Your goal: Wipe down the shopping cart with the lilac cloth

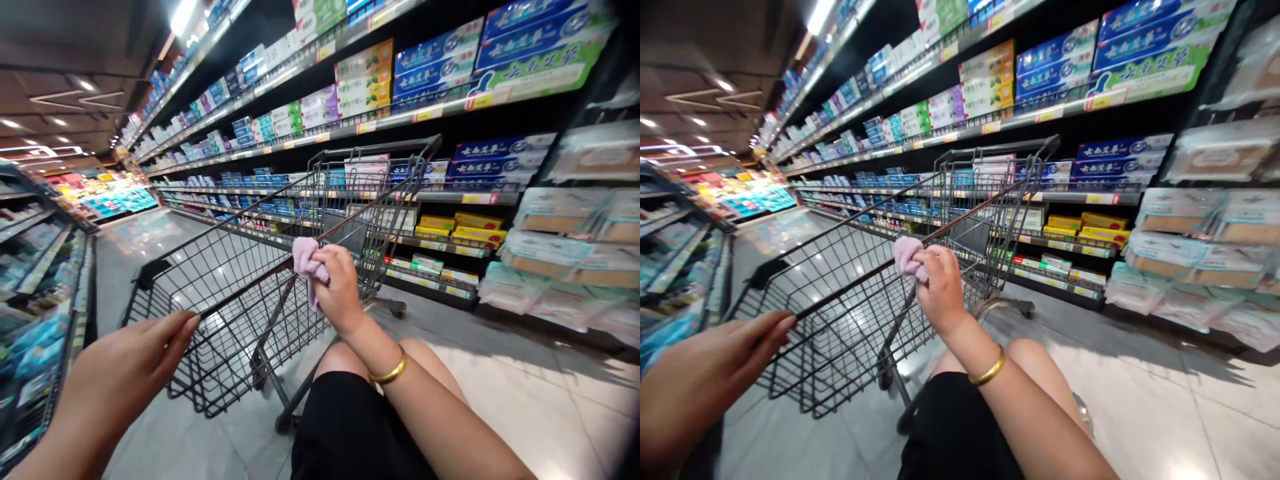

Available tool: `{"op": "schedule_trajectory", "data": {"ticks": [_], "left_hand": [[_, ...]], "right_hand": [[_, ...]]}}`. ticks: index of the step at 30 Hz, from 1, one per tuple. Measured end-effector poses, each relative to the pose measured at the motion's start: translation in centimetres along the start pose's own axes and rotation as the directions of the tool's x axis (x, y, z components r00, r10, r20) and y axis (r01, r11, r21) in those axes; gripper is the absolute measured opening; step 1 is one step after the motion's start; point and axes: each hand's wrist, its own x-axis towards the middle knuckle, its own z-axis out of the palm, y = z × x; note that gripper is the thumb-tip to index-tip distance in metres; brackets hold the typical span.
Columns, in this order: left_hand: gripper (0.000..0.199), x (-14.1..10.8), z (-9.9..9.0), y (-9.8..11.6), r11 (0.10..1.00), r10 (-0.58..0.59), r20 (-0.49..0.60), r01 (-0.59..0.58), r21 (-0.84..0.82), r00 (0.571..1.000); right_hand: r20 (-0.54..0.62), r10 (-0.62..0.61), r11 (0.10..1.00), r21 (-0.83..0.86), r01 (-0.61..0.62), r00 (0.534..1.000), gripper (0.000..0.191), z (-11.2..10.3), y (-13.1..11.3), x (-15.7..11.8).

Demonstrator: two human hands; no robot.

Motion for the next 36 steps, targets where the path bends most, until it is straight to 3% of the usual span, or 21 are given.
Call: {"op": "schedule_trajectory", "data": {"ticks": [2,4,7,10,12,15,17,18,20,22,24,29,31,34,35,36], "left_hand": [[0.055,0.5,-0.3,1.8,0.994,0.091,-0.061,-0.087,0.072,0.994],[0.053,1.4,-0.2,4.2,0.993,0.12,-0.11,-0.12,0.0,0.987],[0.051,3.6,0.6,8.3,0.988,0.06,-0.126,-0.077,-0.137,0.99],[0.045,6.1,1.5,11.7,0.974,0.065,-0.068,-0.078,-0.214,0.996],[0.042,7.4,2.2,13.1,0.984,0.078,-0.005,-0.077,-0.159,0.997],[0.039,8.4,3.1,14.2,0.994,0.051,0.005,-0.05,-0.096,0.999],[0.04,8.5,3.6,14.5,0.998,0.028,-0.021,-0.029,-0.064,0.999],[0.041,8.4,3.9,14.5,0.998,0.023,-0.036,-0.024,-0.049,0.999],[0.043,8.3,4.2,14.5,0.999,0.021,-0.062,-0.023,-0.026,0.998],[0.044,8.0,4.4,14.5,1.0,0.023,-0.085,-0.024,-0.012,0.996],[0.046,7.8,4.5,14.4,1.0,0.025,-0.104,-0.026,-0.005,0.994],[0.049,7.2,4.5,13.9,1.0,0.013,-0.141,-0.014,-0.008,0.99],[0.051,7.0,4.5,13.5,1.0,0.009,-0.151,-0.011,-0.011,0.988],[0.051,6.8,4.4,12.8,1.0,0.009,-0.16,-0.012,-0.015,0.987],[0.051,6.7,4.3,12.5,1.0,0.011,-0.163,-0.013,-0.015,0.987],[0.051,6.6,4.3,12.2,1.0,0.013,-0.167,-0.016,-0.014,0.986]], "right_hand": [[0.09,-0.093,0.995,-0.018,0.095,0.992,0.031,0.4,-0.2,-0.6],[0.247,-0.234,0.97,0.001,0.241,0.94,0.024,1.1,-0.4,-2.1],[0.47,-0.367,0.915,0.026,0.403,0.802,0.018,1.4,0.0,-4.8],[0.617,-0.399,0.88,0.05,0.472,0.678,0.022,0.4,1.4,-5.6],[0.634,-0.34,0.902,0.011,0.432,0.694,0.024,-0.4,2.2,-4.8],[0.548,-0.213,0.938,-0.119,0.327,0.809,0.027,-0.8,2.9,-4.0],[0.564,-0.217,0.929,-0.131,0.346,0.797,0.027,-0.4,3.3,-4.9],[0.605,-0.25,0.917,-0.103,0.386,0.756,0.026,-0.1,3.4,-5.8],[0.695,-0.395,0.844,0.016,0.537,0.601,0.02,0.3,3.7,-7.8],[0.71,-0.456,0.806,0.074,0.587,0.537,0.014,0.4,4.1,-9.1],[0.7,-0.457,0.803,0.06,0.593,0.549,0.013,0.2,4.3,-9.0],[0.627,-0.404,0.818,-0.079,0.57,0.666,0.017,-0.6,4.2,-6.1],[0.63,-0.452,0.784,-0.058,0.619,0.631,0.015,-1.0,4.1,-5.9],[0.655,-0.543,0.715,0.033,0.698,0.525,0.016,-1.9,4.1,-6.1],[0.634,-0.554,0.715,0.03,0.699,0.54,0.015,-2.2,4.1,-5.9],[0.595,-0.549,0.73,0.0,0.683,0.587,0.014,-2.5,4.2,-5.6]]}}
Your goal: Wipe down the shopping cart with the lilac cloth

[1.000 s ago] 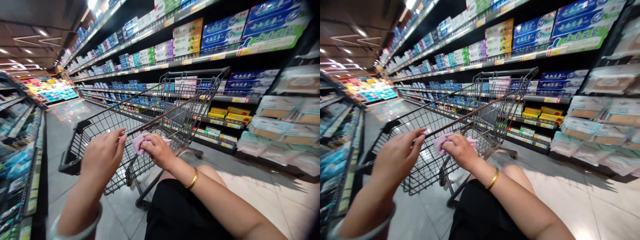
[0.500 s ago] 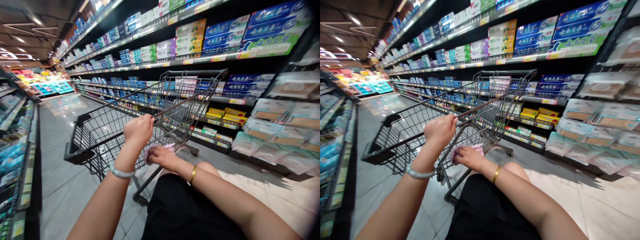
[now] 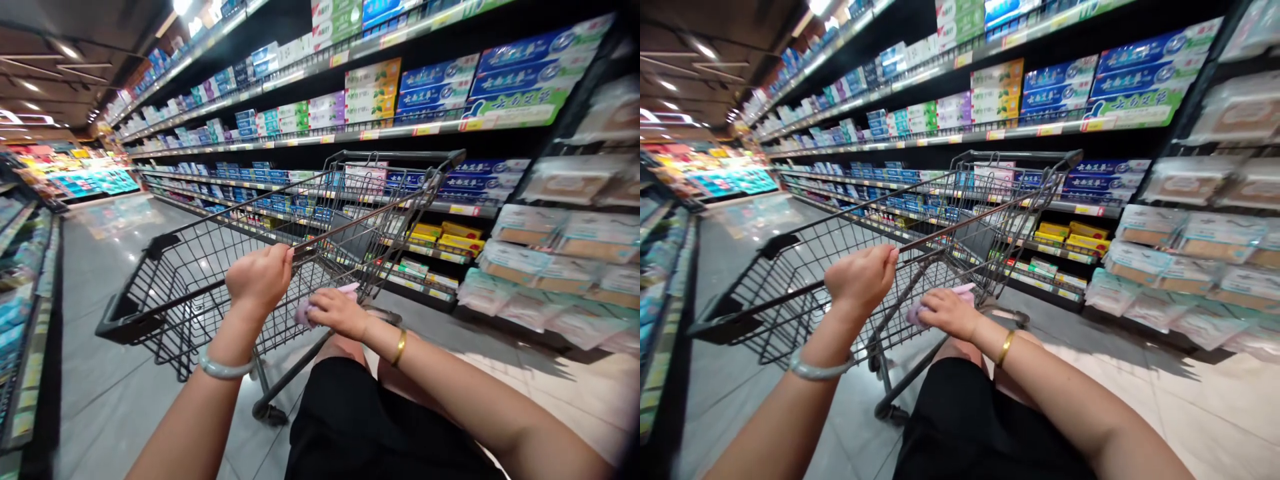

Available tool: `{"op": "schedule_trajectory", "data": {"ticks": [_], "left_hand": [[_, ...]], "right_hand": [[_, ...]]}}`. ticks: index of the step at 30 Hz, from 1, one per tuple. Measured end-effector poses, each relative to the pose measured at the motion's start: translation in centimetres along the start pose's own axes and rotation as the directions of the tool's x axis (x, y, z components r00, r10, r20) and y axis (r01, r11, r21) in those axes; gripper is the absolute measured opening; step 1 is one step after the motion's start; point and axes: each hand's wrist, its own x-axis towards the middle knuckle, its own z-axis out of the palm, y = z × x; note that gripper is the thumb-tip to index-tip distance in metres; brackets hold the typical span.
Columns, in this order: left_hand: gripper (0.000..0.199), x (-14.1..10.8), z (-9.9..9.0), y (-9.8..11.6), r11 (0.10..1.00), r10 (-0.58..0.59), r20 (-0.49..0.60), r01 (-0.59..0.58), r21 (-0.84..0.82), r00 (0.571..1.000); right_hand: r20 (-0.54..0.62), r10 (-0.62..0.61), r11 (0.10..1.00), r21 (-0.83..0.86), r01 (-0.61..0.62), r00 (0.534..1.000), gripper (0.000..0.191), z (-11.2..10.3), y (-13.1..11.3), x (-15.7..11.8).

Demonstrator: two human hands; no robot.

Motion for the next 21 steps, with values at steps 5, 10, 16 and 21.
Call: {"op": "schedule_trajectory", "data": {"ticks": [5,10,16,21], "left_hand": [[0.051,-0.6,-0.1,-1.7,1.0,0.014,-0.04,-0.014,0.003,0.999],[0.051,-0.5,-0.1,-3.4,1.0,0.01,-0.029,-0.011,-0.029,1.0],[0.052,0.3,0.6,-4.9,0.998,-0.017,-0.009,0.016,-0.064,1.0],[0.049,1.1,0.5,-4.6,0.993,0.017,-0.039,-0.022,-0.115,0.999]], "right_hand": [[-0.186,0.24,0.968,-0.028,-0.25,0.953,0.017,-1.6,1.4,0.2],[-0.017,0.135,0.991,-0.015,-0.136,0.991,0.016,-2.8,1.3,-0.4],[-0.208,0.304,0.937,-0.109,-0.331,0.93,0.022,-5.7,3.9,1.5],[-0.109,0.161,0.975,-0.136,-0.176,0.981,0.02,-6.7,4.5,2.2]]}}
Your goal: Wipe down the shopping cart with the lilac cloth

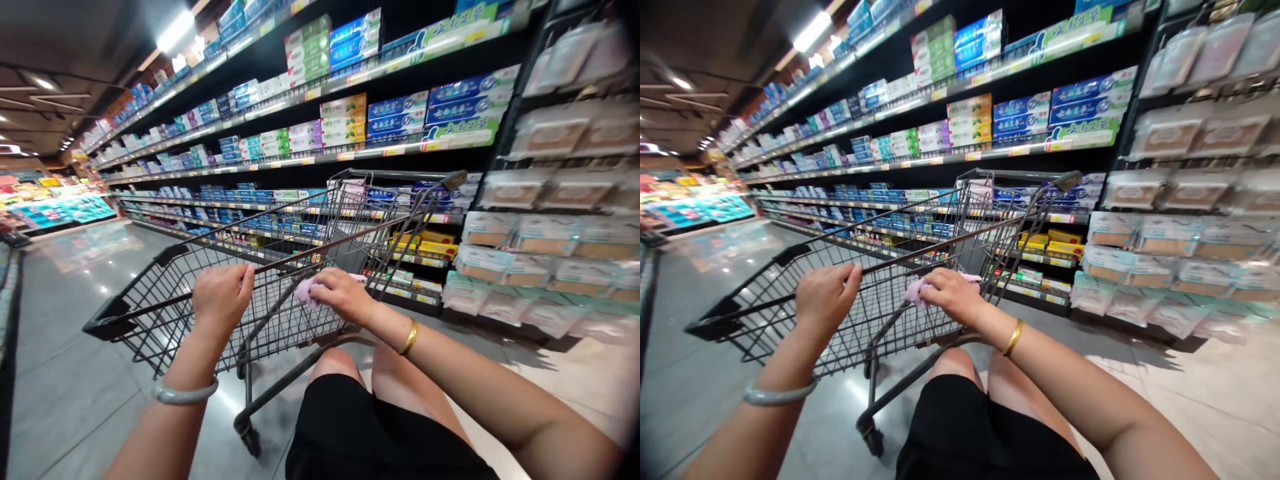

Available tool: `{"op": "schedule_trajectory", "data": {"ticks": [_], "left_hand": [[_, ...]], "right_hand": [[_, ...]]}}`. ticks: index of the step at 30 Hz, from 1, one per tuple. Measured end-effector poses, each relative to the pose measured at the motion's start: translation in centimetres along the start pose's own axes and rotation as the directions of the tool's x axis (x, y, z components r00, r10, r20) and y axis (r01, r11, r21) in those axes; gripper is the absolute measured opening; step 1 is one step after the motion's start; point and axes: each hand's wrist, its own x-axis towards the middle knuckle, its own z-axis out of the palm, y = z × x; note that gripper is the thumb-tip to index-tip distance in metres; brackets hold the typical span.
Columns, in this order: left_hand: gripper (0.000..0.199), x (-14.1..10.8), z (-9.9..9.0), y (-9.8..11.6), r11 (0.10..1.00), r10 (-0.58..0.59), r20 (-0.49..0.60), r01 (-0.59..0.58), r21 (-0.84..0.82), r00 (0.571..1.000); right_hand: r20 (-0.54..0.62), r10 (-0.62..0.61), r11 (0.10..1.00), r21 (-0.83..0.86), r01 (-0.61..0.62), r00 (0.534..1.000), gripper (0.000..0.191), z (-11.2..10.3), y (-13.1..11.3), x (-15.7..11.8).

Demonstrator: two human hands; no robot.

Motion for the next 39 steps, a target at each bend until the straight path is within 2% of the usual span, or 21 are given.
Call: {"op": "schedule_trajectory", "data": {"ticks": [2,5,6,9,12,15,17,19,21,26,28,31,33,37,39], "left_hand": [[0.048,0.7,0.1,1.4,0.999,0.013,-0.024,-0.014,-0.033,1.0],[0.046,2.2,0.6,4.9,0.991,0.061,-0.032,-0.064,-0.119,0.998],[0.045,2.8,0.8,6.2,0.983,0.094,-0.023,-0.097,-0.156,0.995],[0.042,4.4,1.4,9.8,0.959,0.156,0.002,-0.151,-0.24,0.988],[0.043,5.2,1.8,11.7,0.949,0.171,0.019,-0.16,-0.272,0.985],[0.045,5.1,2.1,12.1,0.951,0.146,0.006,-0.138,-0.277,0.989],[0.045,4.9,2.3,12.1,0.952,0.128,-0.013,-0.126,-0.28,0.992],[0.044,4.7,2.5,11.9,0.951,0.12,-0.028,-0.123,-0.283,0.992],[0.044,4.5,2.5,11.8,0.951,0.12,-0.04,-0.127,-0.283,0.992],[0.046,4.2,2.4,11.6,0.954,0.116,-0.052,-0.125,-0.273,0.992],[0.047,4.1,2.3,11.4,0.954,0.115,-0.049,-0.124,-0.272,0.992],[0.045,3.9,2.1,11.2,0.953,0.117,-0.046,-0.125,-0.277,0.992],[0.045,3.9,1.9,11.3,0.955,0.102,-0.044,-0.11,-0.277,0.994],[0.049,4.0,1.5,12.9,0.961,0.044,-0.043,-0.054,-0.272,0.998],[0.048,4.2,1.4,14.3,0.954,0.053,-0.039,-0.063,-0.294,0.998]], "right_hand": [[-0.024,0.043,0.999,0.011,-0.042,0.999,0.019,-0.5,0.3,0.4],[-0.086,0.166,0.986,0.003,-0.166,0.982,0.021,-1.3,1.0,1.1],[-0.078,0.164,0.986,-0.013,-0.166,0.983,0.021,-1.6,1.2,1.2],[0.008,0.063,0.997,-0.043,-0.062,0.998,0.02,-2.6,2.0,1.2],[-0.045,0.084,0.995,-0.056,-0.086,0.995,0.022,-4.1,3.2,0.8],[-0.136,0.21,0.972,-0.077,-0.222,0.968,0.033,-5.4,4.2,0.2],[-0.077,0.219,0.973,-0.06,-0.224,0.973,0.036,-5.8,4.3,-0.3],[0.021,0.165,0.986,-0.024,-0.164,0.986,0.031,-6.1,4.1,-0.6],[0.054,0.133,0.991,-0.002,-0.133,0.99,0.027,-6.5,4.0,-0.4],[-0.125,0.28,0.957,-0.035,-0.287,0.952,0.035,-8.3,4.4,1.2],[-0.088,0.256,0.963,-0.057,-0.262,0.963,0.034,-8.4,4.3,1.1],[0.059,0.146,0.986,-0.089,-0.14,0.988,0.029,-8.2,3.7,0.0],[0.093,0.114,0.99,-0.096,-0.105,0.989,0.028,-8.4,3.7,-0.7],[-0.095,0.22,0.969,-0.094,-0.229,0.971,0.026,-9.6,4.6,-0.6],[-0.144,0.254,0.958,-0.097,-0.269,0.956,0.028,-9.7,4.9,-0.5]]}}
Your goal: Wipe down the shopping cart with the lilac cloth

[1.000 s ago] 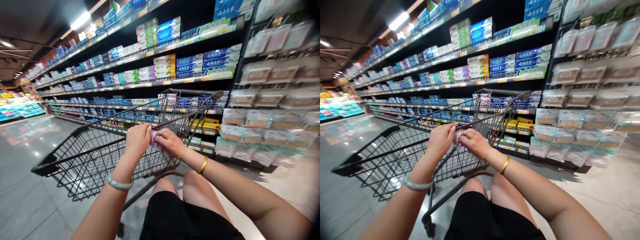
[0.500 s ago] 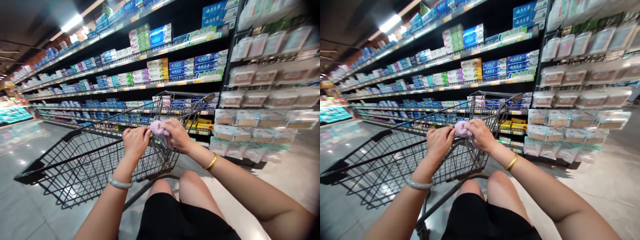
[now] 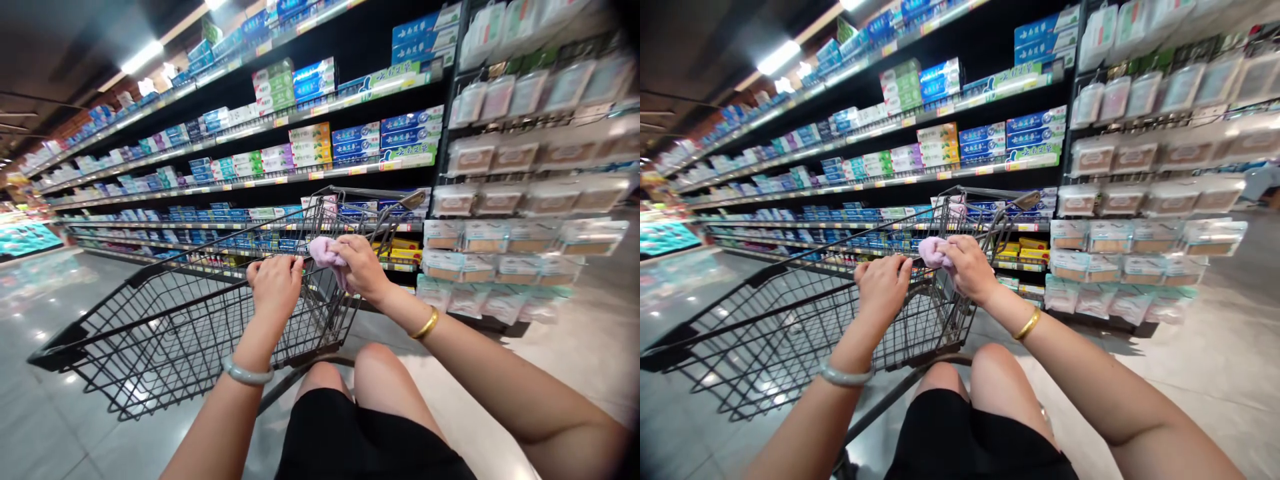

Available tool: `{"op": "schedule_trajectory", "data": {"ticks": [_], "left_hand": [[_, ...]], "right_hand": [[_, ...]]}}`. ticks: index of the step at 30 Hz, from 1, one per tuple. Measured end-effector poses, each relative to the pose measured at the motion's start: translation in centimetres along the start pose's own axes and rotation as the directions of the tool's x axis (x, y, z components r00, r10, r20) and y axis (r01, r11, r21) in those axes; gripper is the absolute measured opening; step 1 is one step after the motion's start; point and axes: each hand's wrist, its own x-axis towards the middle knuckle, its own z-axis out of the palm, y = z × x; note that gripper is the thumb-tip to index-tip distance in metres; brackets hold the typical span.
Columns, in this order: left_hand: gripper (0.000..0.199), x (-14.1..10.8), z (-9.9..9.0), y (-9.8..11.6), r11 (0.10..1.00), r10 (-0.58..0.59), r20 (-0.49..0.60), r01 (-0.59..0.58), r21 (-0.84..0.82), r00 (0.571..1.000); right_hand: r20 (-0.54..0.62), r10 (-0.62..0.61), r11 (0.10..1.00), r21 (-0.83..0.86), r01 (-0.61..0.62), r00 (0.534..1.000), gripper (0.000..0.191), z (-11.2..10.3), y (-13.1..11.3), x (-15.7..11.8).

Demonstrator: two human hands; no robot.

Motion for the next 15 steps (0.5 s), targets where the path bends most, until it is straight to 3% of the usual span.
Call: {"op": "schedule_trajectory", "data": {"ticks": [5,11,15], "left_hand": [[0.041,0.8,1.5,2.6,0.996,0.04,0.03,-0.037,-0.079,0.999],[0.038,1.0,2.1,3.0,0.995,0.015,0.013,-0.014,-0.102,1.0],[0.041,1.2,2.2,3.7,0.994,0.005,-0.003,-0.005,-0.109,1.0]], "right_hand": [[0.124,-0.075,0.997,0.015,0.074,0.989,0.028,0.1,0.7,-1.1],[-0.008,0.132,0.991,-0.001,-0.132,0.991,0.032,-1.3,3.4,-1.7],[0.106,0.104,0.991,0.068,-0.111,0.989,0.034,-1.3,3.8,-2.7]]}}
